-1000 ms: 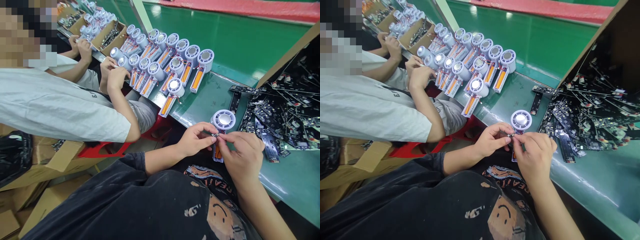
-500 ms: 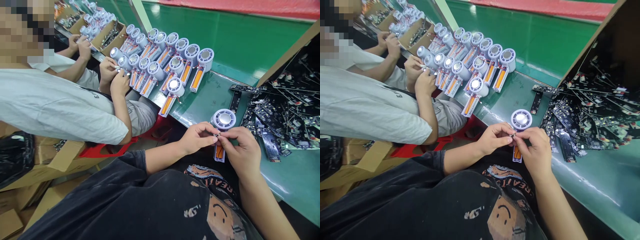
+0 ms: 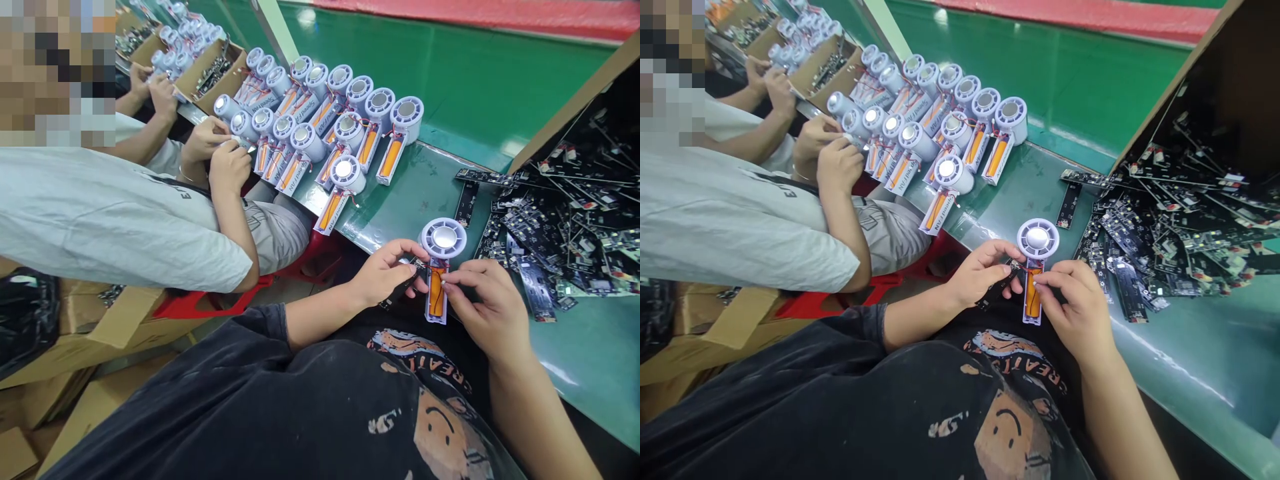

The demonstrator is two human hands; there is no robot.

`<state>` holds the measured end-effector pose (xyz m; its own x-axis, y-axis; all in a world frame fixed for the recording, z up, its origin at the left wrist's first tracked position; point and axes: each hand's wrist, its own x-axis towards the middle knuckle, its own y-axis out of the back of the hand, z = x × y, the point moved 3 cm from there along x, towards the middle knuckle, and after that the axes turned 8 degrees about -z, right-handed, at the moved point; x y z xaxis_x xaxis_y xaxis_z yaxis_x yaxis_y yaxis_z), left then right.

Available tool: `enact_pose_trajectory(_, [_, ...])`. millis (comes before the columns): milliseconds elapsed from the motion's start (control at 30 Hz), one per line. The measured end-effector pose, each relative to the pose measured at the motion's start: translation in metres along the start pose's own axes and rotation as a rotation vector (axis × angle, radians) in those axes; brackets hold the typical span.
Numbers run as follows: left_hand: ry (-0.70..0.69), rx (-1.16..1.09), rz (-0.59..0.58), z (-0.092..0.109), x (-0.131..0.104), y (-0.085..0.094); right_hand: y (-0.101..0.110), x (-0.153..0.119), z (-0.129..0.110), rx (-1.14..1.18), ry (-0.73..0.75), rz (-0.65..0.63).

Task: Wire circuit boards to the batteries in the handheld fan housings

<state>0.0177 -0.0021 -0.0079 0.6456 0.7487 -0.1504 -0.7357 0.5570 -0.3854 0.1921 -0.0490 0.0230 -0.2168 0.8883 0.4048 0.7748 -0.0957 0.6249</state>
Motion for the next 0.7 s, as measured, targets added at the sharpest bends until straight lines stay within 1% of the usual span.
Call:
enact_pose_trajectory(67, [-0.038,0.151,-0.021,0.004,-0.002,-0.001,-0.003,0.002,-0.002,0.021,-0.021,0.005])
enact_pose_trajectory(167, [-0.154,0.435,-0.048,0.014,-0.005,-0.003,-0.006,0.004,-0.004,0.042,-0.054,0.006])
enact_pose_trajectory(233, [-0.246,0.611,-0.043,0.023,-0.007,-0.005,-0.008,0.006,-0.005,0.042,-0.071,0.008])
enact_pose_trajectory(300, [-0.321,0.738,-0.029,0.03,-0.008,-0.006,-0.01,0.007,-0.007,0.033,-0.068,0.016])
enact_pose_trajectory(367, [-0.352,0.807,-0.025,0.035,-0.008,-0.007,-0.011,0.008,-0.008,0.018,-0.05,0.024])
enact_pose_trajectory(533, [-0.351,0.907,-0.019,0.038,-0.008,-0.009,-0.013,0.006,-0.006,0.013,-0.046,0.046])
enact_pose_trajectory(633, [-0.395,0.986,-0.015,0.039,-0.01,-0.01,-0.012,0.006,-0.005,0.042,-0.035,0.045])
enact_pose_trajectory(700, [-0.425,1.031,-0.02,0.038,-0.011,-0.011,-0.012,0.007,-0.004,0.071,-0.054,0.032])
